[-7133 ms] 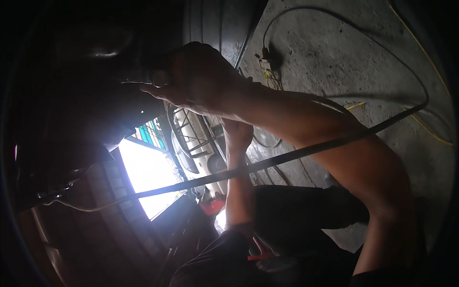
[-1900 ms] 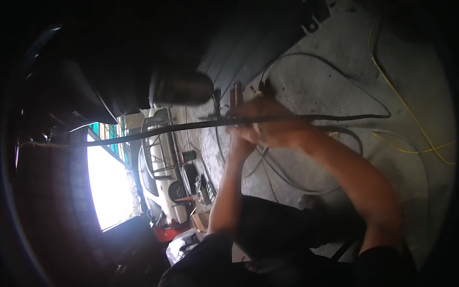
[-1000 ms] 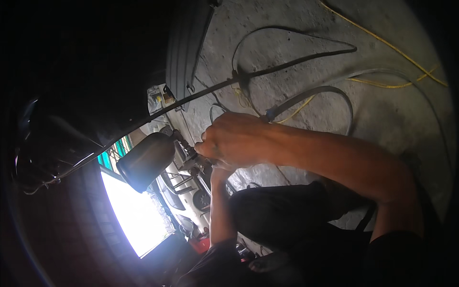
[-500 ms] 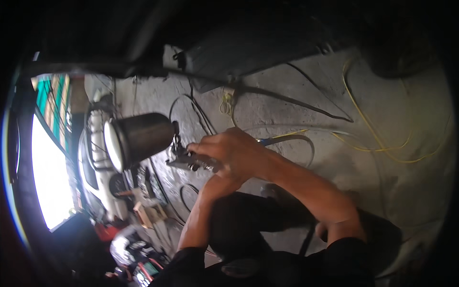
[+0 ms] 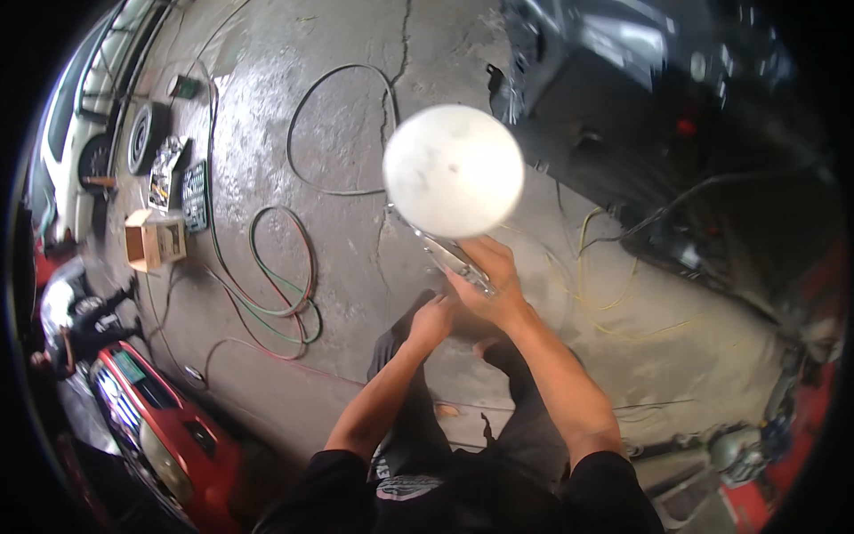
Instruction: The person adjusts and tests a paint spray gun by hand, sprays near a vehicle wheel well, and repositions a reflective insulation pad on the floor.
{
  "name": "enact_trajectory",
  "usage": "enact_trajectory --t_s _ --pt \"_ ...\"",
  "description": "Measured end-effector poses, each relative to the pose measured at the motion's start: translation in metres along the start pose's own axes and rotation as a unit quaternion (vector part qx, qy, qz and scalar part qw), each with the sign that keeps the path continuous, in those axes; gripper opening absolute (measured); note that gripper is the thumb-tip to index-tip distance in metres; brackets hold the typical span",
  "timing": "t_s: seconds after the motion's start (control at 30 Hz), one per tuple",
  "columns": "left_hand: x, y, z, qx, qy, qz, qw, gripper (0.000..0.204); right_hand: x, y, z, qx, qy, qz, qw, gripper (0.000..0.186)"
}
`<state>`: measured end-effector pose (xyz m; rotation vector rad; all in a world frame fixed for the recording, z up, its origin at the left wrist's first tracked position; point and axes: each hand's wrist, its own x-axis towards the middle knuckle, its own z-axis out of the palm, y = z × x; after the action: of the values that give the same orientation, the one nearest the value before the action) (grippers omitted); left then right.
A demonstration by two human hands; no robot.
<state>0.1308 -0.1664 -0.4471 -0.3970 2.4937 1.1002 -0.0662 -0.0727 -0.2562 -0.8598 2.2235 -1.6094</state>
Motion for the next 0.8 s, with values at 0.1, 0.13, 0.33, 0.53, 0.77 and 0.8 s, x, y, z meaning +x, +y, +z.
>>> enact_trajectory --t_s 0.1,0.13,0.33,0.53,0.77,0.8 --pt "-0.100 -0.001 -0.021 -0.031 0.080 -0.001 0.996 0.025 0.015 -0.064 -0.009 -0.017 -0.032 0.031 0.999 0.041" --pt "-0.135 -0.007 -0.028 -0.022 0.069 -0.013 0.997 0.025 0.019 -0.073 -0.007 -0.076 -0.029 -0.013 0.997 0.041" --pt "-0.270 -0.038 -0.097 0.044 0.058 -0.083 0.994 0.037 0.064 -0.153 -0.004 -0.073 -0.016 0.035 0.997 0.041" --pt "-0.282 -0.043 -0.165 -0.151 -0.031 -0.231 0.961 0.043 0.105 -0.207 -0.015 -0.030 -0.003 0.079 0.996 0.042" --pt "-0.226 -0.063 -0.305 -0.190 0.039 -0.247 0.950 0.036 0.154 -0.220 0.012 -0.163 0.018 0.096 0.982 0.043" --pt "-0.217 -0.067 -0.327 -0.199 0.077 -0.240 0.947 0.032 0.161 -0.203 0.016 -0.133 0.013 0.096 0.986 0.044"
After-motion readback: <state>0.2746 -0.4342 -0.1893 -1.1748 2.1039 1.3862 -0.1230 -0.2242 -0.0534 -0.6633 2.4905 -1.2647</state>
